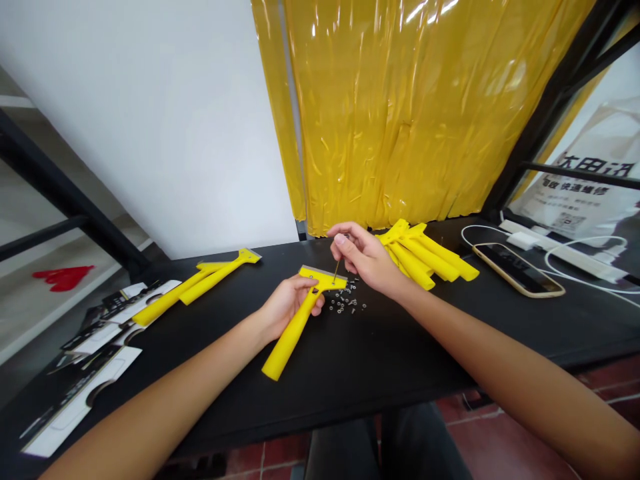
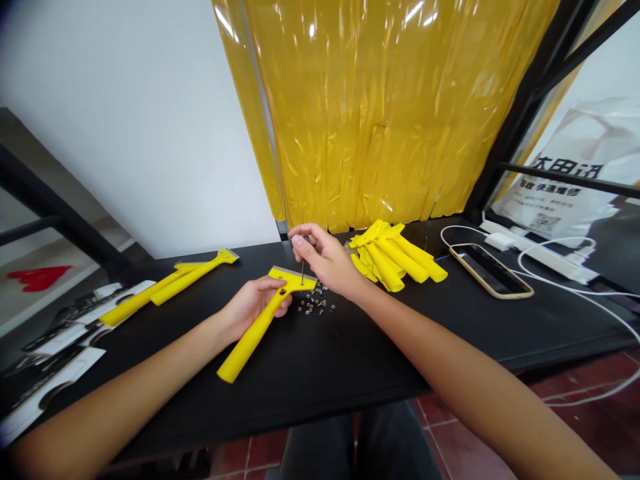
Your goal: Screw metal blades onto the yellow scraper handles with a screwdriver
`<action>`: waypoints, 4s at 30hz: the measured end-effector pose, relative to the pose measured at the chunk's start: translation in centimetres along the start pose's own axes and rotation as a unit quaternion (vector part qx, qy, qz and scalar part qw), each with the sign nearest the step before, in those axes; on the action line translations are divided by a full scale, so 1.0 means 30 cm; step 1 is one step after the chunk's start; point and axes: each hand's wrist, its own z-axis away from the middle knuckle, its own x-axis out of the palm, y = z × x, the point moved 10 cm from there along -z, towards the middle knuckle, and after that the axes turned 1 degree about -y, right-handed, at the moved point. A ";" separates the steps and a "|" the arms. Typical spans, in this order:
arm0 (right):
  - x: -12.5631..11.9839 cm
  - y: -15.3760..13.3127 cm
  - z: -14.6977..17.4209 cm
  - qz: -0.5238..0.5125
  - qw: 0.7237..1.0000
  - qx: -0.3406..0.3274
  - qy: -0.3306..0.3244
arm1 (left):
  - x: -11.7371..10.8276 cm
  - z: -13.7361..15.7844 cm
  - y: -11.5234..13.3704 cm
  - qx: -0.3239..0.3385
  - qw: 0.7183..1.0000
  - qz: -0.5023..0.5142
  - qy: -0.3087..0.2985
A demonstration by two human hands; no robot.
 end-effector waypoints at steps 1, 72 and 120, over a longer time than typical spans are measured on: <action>-0.006 -0.002 0.000 -0.001 1.000 -0.006 0.009 | -0.001 0.000 -0.001 -0.002 1.000 0.001 0.000; -0.035 -0.102 0.012 0.072 0.995 -0.063 0.035 | 0.005 0.021 0.077 0.078 0.993 -0.090 0.025; 0.072 0.080 0.077 0.417 0.865 -0.008 -0.281 | 0.142 0.137 0.128 0.355 0.516 -0.779 -0.008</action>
